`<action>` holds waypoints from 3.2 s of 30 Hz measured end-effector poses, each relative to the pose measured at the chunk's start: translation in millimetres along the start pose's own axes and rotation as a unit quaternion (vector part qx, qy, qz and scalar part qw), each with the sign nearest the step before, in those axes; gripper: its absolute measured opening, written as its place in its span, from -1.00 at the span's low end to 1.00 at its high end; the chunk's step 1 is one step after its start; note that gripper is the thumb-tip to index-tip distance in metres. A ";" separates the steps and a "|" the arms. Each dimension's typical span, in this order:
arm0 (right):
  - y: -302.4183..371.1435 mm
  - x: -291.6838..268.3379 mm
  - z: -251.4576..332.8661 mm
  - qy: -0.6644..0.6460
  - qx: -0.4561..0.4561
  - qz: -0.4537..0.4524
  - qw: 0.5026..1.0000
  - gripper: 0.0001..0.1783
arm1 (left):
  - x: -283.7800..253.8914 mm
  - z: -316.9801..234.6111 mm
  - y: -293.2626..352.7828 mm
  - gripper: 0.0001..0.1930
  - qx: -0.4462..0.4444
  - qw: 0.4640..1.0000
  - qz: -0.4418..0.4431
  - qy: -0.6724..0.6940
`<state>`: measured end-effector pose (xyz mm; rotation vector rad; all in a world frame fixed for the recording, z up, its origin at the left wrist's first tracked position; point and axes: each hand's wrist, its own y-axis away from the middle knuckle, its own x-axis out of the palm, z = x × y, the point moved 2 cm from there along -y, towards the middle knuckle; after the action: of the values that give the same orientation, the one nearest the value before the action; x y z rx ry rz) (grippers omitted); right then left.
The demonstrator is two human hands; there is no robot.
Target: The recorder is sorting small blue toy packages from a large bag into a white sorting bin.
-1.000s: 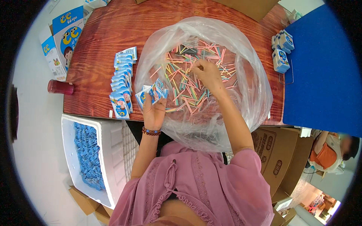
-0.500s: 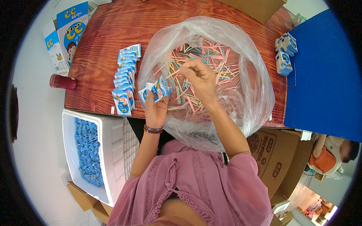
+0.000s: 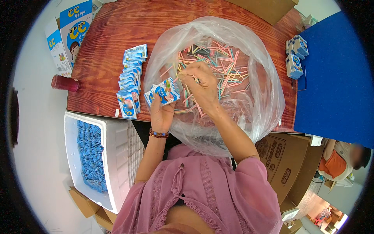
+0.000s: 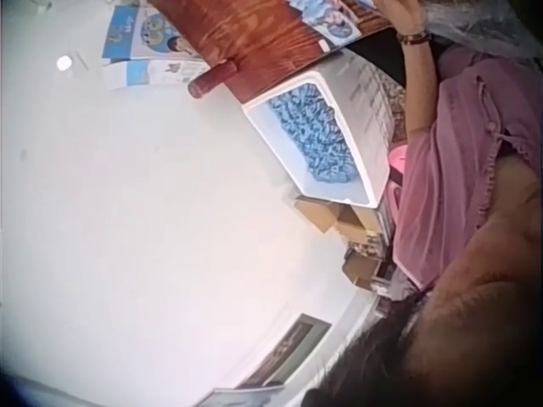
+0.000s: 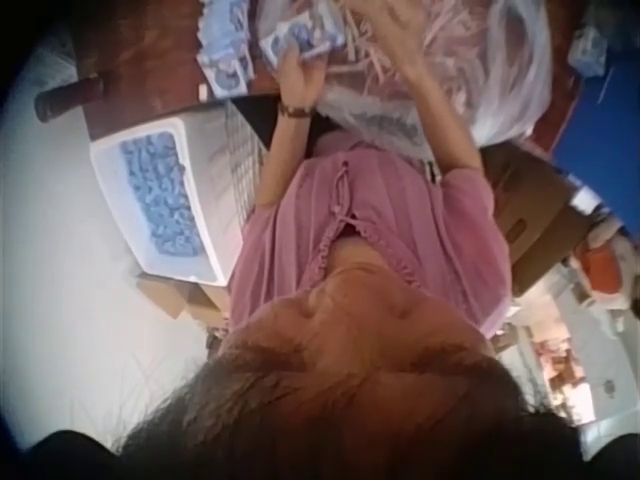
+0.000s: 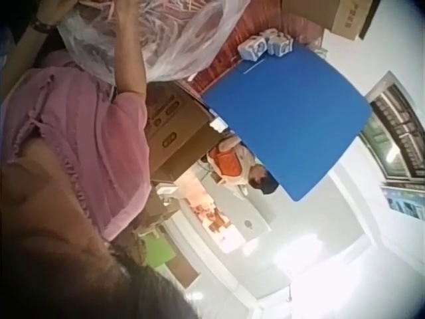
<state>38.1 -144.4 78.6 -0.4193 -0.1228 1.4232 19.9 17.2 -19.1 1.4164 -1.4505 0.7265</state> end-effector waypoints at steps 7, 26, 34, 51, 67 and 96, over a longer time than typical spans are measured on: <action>14.2 14.7 -8.6 -0.039 0.006 -0.070 0.997 -0.87 | -5.5 5.2 -2.0 -0.73 -0.031 0.996 -0.045 0.064; 10.5 25.3 0.2 0.288 -0.187 0.194 0.919 -0.77 | 5.2 -0.2 0.9 -0.70 -0.033 0.993 -0.035 0.105; 5.4 62.7 -2.6 0.044 0.119 0.159 0.979 -0.69 | 5.2 -22.3 18.4 -0.78 0.095 0.994 -0.059 0.006; -22.5 175.0 -21.2 0.190 -0.056 0.246 0.949 -0.68 | -53.3 -104.8 29.8 0.04 0.252 0.334 -0.251 -0.873; -8.1 60.0 -68.0 0.306 -0.027 0.193 0.932 -0.73 | -55.0 -106.3 30.4 0.17 0.289 0.397 -0.222 -0.842; -27.6 33.4 -66.8 -0.067 -0.016 0.104 0.992 -0.86 | 26.7 -54.2 -25.2 -0.81 0.461 0.554 -0.043 -0.692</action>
<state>91.0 -128.3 21.3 -0.3705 -0.2170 1.6564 59.4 51.5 20.4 3.3384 -2.1432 0.0719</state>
